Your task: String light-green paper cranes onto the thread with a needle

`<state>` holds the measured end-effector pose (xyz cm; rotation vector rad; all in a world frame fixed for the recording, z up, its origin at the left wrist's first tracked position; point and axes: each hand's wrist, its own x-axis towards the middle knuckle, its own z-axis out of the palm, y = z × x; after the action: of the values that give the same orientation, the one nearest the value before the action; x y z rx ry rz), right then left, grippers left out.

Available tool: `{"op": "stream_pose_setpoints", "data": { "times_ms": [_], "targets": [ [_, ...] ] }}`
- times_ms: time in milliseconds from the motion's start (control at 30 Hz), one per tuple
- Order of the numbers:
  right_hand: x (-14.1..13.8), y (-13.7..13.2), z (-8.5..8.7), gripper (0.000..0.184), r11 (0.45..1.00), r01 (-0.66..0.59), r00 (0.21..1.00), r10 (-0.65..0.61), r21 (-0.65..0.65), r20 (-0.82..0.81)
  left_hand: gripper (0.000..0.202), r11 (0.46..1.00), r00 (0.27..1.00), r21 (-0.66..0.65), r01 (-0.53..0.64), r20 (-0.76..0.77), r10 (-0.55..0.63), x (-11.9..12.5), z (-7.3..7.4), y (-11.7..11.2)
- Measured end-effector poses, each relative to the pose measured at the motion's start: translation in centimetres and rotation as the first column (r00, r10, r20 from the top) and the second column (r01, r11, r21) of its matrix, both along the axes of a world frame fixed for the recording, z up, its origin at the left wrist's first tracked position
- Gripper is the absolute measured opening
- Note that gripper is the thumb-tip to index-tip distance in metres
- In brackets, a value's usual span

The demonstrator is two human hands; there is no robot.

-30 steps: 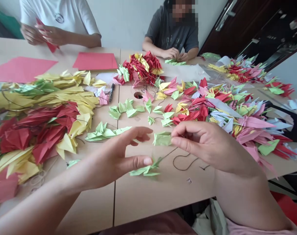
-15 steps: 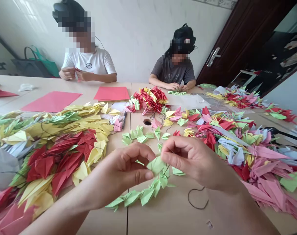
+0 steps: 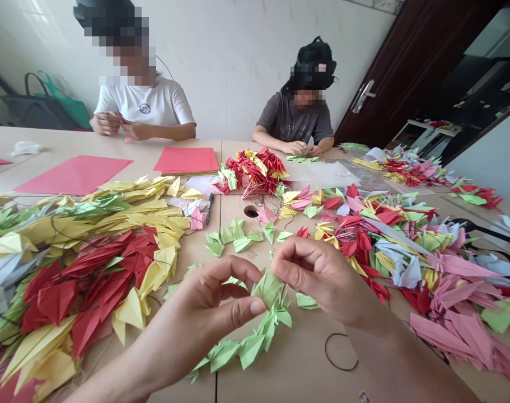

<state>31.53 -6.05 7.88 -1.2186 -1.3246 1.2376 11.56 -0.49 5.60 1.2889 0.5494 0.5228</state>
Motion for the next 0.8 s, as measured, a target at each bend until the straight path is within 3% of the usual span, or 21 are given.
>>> {"op": "stream_pose_setpoints", "data": {
  "times_ms": [267,600,733,800],
  "targets": [
    [-0.5,-0.1,0.2,0.034,0.997,0.049,0.998,-0.052,0.061,0.047,0.015,0.993,0.994,0.031,-0.111,0.006,0.111,-0.1,-0.6,0.4],
    [-0.3,-0.1,-0.1,0.034,0.992,0.065,0.99,-0.078,0.105,0.121,0.028,0.998,0.998,-0.053,-0.028,0.056,0.031,-0.3,-0.2,-0.6],
    [-0.3,-0.1,-0.1,0.032,0.991,0.056,0.988,-0.072,0.124,0.135,0.007,0.997,0.997,0.07,-0.023,0.078,0.018,-0.4,0.7,-0.9],
    [-0.3,-0.2,-0.2,0.028,0.99,0.052,0.987,-0.071,0.133,0.144,0.009,0.988,0.999,0.153,0.0,0.043,-0.006,-0.5,1.0,-1.0]
  ]
}}
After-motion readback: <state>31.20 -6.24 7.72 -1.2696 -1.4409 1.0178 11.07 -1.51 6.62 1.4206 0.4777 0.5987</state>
